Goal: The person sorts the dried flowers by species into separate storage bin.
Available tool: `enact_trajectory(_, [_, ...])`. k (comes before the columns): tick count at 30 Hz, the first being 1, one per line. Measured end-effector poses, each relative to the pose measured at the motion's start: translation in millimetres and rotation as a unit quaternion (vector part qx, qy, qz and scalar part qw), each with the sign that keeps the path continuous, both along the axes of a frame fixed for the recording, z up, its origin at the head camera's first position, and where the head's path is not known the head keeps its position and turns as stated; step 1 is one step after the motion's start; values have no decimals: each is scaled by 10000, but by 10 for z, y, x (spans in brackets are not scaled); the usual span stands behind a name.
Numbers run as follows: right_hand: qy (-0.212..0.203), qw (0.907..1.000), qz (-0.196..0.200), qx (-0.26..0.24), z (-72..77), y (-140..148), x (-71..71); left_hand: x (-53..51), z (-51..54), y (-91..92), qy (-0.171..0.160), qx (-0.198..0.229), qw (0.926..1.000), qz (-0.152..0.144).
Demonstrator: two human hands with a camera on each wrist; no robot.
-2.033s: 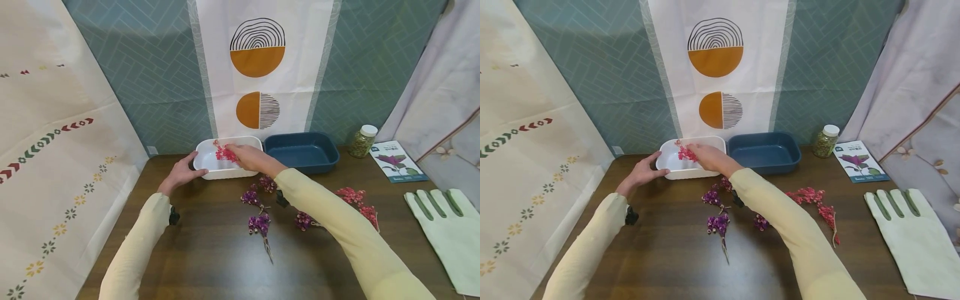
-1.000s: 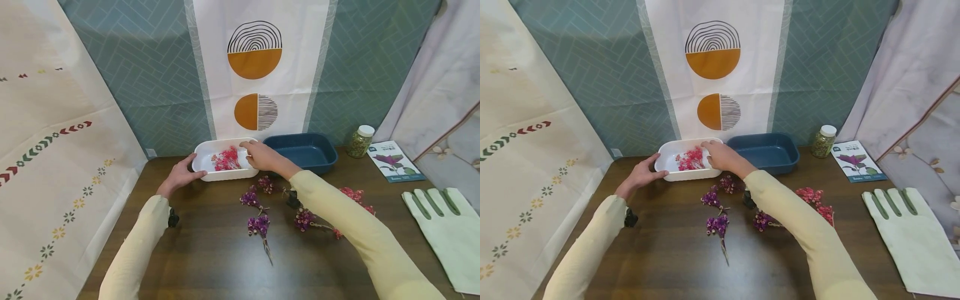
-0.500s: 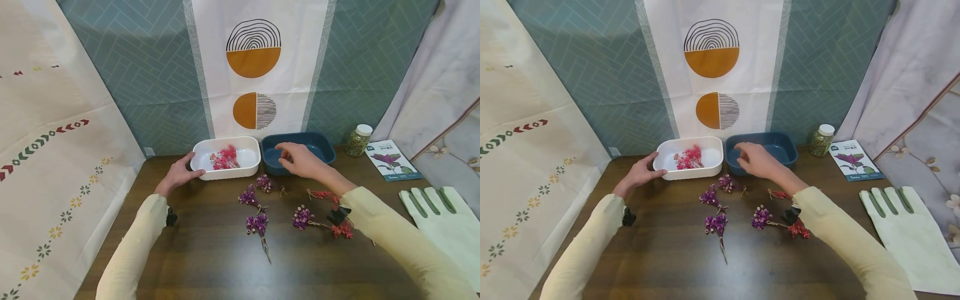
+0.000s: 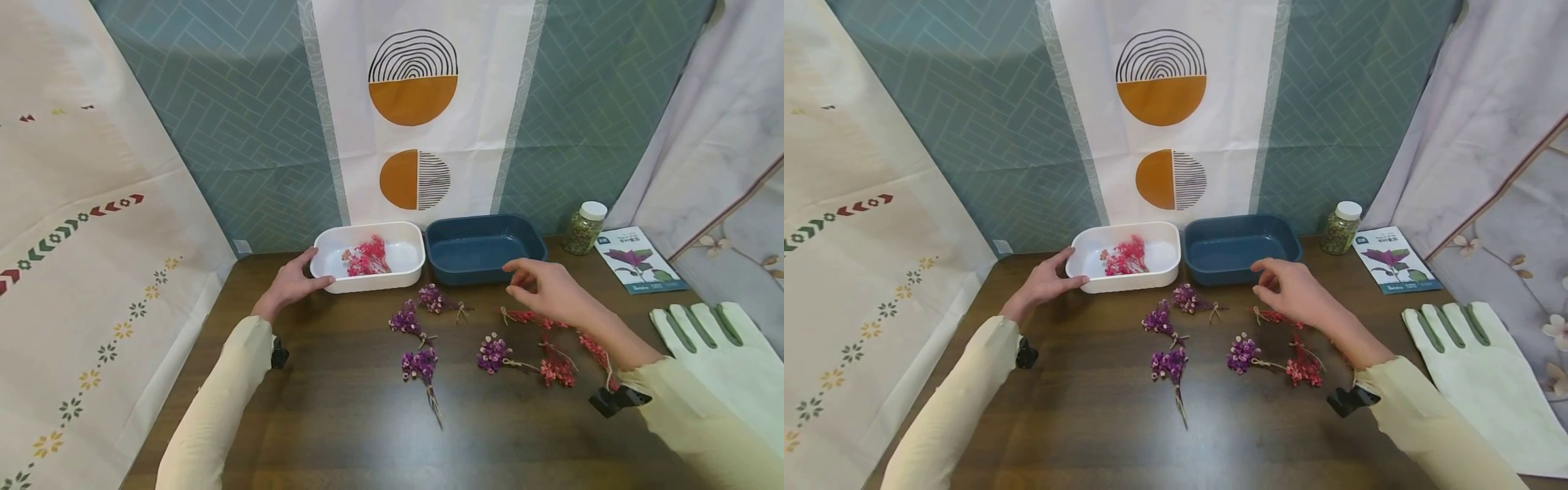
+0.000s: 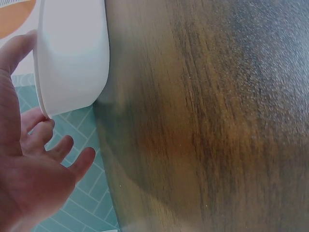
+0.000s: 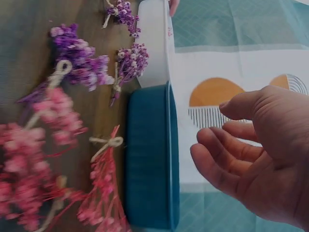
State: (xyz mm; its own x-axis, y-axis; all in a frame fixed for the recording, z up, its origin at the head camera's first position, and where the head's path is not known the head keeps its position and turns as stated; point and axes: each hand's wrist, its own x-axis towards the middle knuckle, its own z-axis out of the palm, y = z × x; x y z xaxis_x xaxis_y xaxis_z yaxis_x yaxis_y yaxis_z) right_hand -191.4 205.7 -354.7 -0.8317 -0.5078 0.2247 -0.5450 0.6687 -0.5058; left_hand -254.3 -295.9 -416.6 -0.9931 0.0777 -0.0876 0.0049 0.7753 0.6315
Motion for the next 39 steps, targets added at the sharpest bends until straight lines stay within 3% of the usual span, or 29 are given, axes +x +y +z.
enact_trajectory(9, [-297, 9962, -783, 226, -187, 308, 386, -18, -16, 8, 135, -87, 9999, -55])
enact_trajectory(17, [-545, 9891, -1246, 562, -421, 401, 575, -11, -14, -7, 154, -166, 9997, -47])
enact_trajectory(23, [-882, 9833, -1488, 572, -541, 423, 626, -12, 9, 6, 99, -119, 9999, -58])
enact_trajectory(39, [-1449, 9673, -1876, 897, -649, 366, 592, -7, 8, 2, 81, -130, 9999, -62])
